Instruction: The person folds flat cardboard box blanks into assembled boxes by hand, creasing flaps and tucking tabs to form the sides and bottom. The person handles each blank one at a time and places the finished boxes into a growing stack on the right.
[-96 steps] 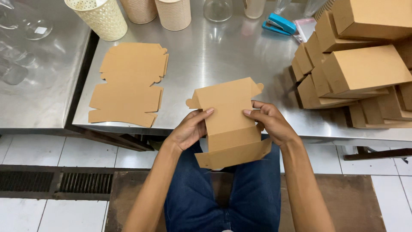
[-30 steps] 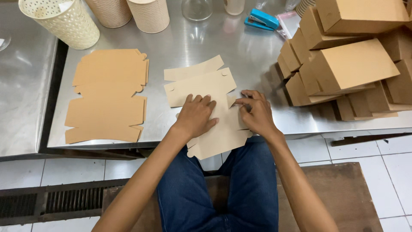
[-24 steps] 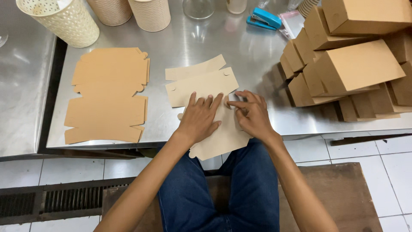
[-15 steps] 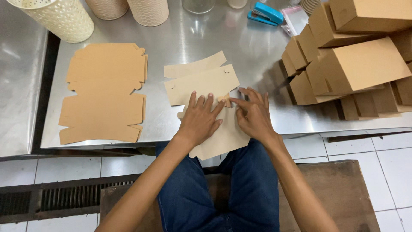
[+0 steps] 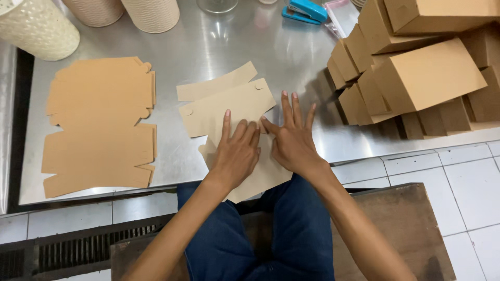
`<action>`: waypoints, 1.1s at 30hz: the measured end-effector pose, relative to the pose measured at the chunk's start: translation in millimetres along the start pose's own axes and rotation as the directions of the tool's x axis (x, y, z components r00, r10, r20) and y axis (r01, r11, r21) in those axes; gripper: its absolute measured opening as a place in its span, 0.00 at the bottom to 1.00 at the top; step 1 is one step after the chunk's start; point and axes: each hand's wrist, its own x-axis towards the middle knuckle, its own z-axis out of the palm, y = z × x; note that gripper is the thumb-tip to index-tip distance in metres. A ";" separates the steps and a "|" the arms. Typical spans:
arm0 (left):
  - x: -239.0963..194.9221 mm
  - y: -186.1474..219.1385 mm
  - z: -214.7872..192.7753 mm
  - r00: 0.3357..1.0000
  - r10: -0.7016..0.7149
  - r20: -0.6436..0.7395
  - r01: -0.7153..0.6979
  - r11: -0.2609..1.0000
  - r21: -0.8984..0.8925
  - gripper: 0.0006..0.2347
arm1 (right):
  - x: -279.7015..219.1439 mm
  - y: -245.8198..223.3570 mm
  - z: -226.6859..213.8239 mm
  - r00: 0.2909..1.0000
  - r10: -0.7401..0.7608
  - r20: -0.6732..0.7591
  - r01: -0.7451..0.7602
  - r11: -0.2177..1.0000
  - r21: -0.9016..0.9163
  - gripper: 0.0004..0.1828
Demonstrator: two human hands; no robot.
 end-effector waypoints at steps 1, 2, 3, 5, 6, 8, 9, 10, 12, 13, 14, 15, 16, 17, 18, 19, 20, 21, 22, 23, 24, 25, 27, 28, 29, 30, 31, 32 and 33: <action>-2.3 0.4 -3.3 1.000 0.008 0.005 -0.008 1.000 -0.004 0.21 | -2.6 -4.3 -1.3 1.000 0.009 0.004 -0.009 1.000 0.001 0.30; -0.3 -0.4 -7.1 1.000 0.006 -0.011 -0.006 1.000 -0.016 0.21 | -1.9 -6.5 -4.1 1.000 0.000 0.026 0.000 1.000 -0.023 0.30; 1.6 -1.1 -10.7 1.000 0.004 -0.026 -0.005 1.000 -0.028 0.21 | -1.2 -8.6 -6.7 0.999 -0.008 0.048 0.010 0.999 -0.047 0.31; -2.1 -0.1 -4.5 0.998 0.010 -0.065 -0.013 0.999 -0.036 0.23 | -6.1 -8.0 11.3 1.000 -0.003 0.024 0.005 0.998 -0.057 0.30; 1.3 -1.0 -2.5 0.992 0.006 -0.126 -0.010 0.999 -0.035 0.24 | -4.4 -5.1 17.9 1.000 -0.016 -0.019 0.014 0.997 -0.079 0.30; -2.1 2.7 0.9 0.989 0.003 -0.145 -0.010 0.999 -0.047 0.23 | -8.4 -10.3 29.0 0.999 0.005 -0.044 -0.010 0.994 -0.109 0.30; -5.6 4.7 2.6 0.987 -0.011 -0.159 0.002 0.998 -0.060 0.23 | -11.4 -14.0 35.0 0.998 0.016 -0.063 -0.025 0.991 -0.133 0.30; -5.7 2.7 1.9 0.987 -0.005 -0.158 -0.005 0.998 -0.060 0.23 | -10.8 -13.6 36.7 0.998 0.023 -0.063 -0.031 0.991 -0.133 0.30; -7.9 -1.0 0.6 0.989 -0.014 -0.149 -0.011 0.987 -0.161 0.24 | -11.5 -14.0 40.8 0.997 0.016 -0.073 -0.027 0.989 -0.148 0.30; -11.3 -3.6 -0.1 0.989 -0.007 -0.146 -0.017 0.987 -0.162 0.24 | -13.1 -13.7 44.1 0.997 0.024 -0.073 -0.035 0.989 -0.146 0.30; -13.3 -6.3 -1.6 0.992 -0.011 -0.126 -0.014 0.981 -0.195 0.26 | -13.7 -12.4 46.1 0.996 0.016 -0.083 -0.028 0.988 -0.155 0.31; -15.7 -8.6 -3.7 0.994 -0.015 -0.105 -0.009 0.974 -0.227 0.28 | -15.0 -11.5 47.6 0.996 0.007 -0.093 -0.022 0.986 -0.163 0.31; -15.0 -9.2 -4.2 0.994 -0.011 -0.108 -0.014 0.974 -0.226 0.28 | -14.5 -10.4 47.7 0.995 0.010 -0.097 -0.026 0.986 -0.165 0.31; -15.0 -9.5 -5.2 0.996 -0.019 -0.088 -0.003 0.970 -0.243 0.27 | -14.8 -9.8 47.4 0.996 0.008 -0.086 -0.022 0.986 -0.162 0.32; -14.8 -10.9 -6.7 0.997 -0.025 -0.070 0.007 0.967 -0.256 0.26 | -13.9 -9.9 47.0 0.997 0.006 -0.079 -0.019 0.987 -0.160 0.32; -15.4 -11.7 -5.7 0.997 -0.020 -0.075 0.001 0.968 -0.252 0.26 | -13.7 -10.1 46.1 0.996 0.009 -0.087 -0.023 0.987 -0.161 0.32; -15.1 -11.3 -4.8 0.997 -0.028 -0.073 0.009 0.969 -0.247 0.26 | -13.7 -9.1 44.2 0.997 0.000 -0.073 -0.010 0.989 -0.145 0.32; -14.8 -10.9 -3.8 0.997 -0.035 -0.071 0.017 0.970 -0.243 0.26 | -13.9 -8.1 42.5 0.998 -0.010 -0.060 0.002 0.992 -0.128 0.32; -14.3 -10.7 -1.7 0.997 -0.030 -0.077 0.011 0.971 -0.241 0.26 | -13.4 -4.9 40.4 0.998 -0.007 -0.067 -0.002 0.991 -0.131 0.32; -13.7 -10.7 0.5 0.997 -0.036 -0.061 0.022 0.976 -0.217 0.27 | -12.6 -1.7 38.4 0.999 -0.021 -0.050 0.014 0.993 -0.119 0.32; -14.1 -11.4 2.7 0.998 -0.043 -0.042 0.034 0.981 -0.192 0.27 | -12.0 0.5 37.2 0.999 -0.035 -0.032 0.031 0.994 -0.103 0.32; -14.5 -9.5 1.0 0.998 -0.038 -0.044 0.029 0.982 -0.189 0.27 | -15.7 0.5 32.0 0.999 -0.031 -0.038 0.027 0.994 -0.103 0.32; -14.4 -8.0 -2.4 0.998 -0.055 -0.009 0.052 0.980 -0.194 0.26 | -19.5 0.3 21.8 0.998 -0.053 -0.045 0.049 0.996 -0.073 0.29; -14.6 -7.1 -2.8 0.998 -0.056 -0.010 0.053 0.980 -0.193 0.26 | -21.1 -0.1 18.9 0.997 -0.054 -0.046 0.051 0.996 -0.073 0.29; -14.5 -6.6 -2.8 0.998 -0.060 -0.012 0.056 0.980 -0.193 0.27 | -22.4 -0.4 16.2 0.997 -0.057 -0.060 0.054 0.997 -0.061 0.27; -13.9 -6.3 -2.7 0.998 -0.060 -0.014 0.056 0.980 -0.192 0.27 | -23.5 -0.6 13.9 0.996 -0.058 -0.074 0.055 0.997 -0.047 0.25; -14.1 -6.7 -2.0 0.998 -0.059 -0.014 0.055 0.980 -0.191 0.27 | -23.1 -1.6 14.1 0.996 -0.057 -0.075 0.054 0.997 -0.046 0.25; -14.2 -6.5 -1.2 0.998 -0.058 -0.018 0.053 0.980 -0.190 0.27 | -23.2 -2.2 14.3 0.994 -0.070 -0.080 0.065 0.996 -0.067 0.24; -13.9 -6.5 -0.1 0.998 -0.057 -0.023 0.051 0.980 -0.190 0.27 | -22.9 -2.6 14.7 0.993 -0.083 -0.084 0.076 0.993 -0.088 0.23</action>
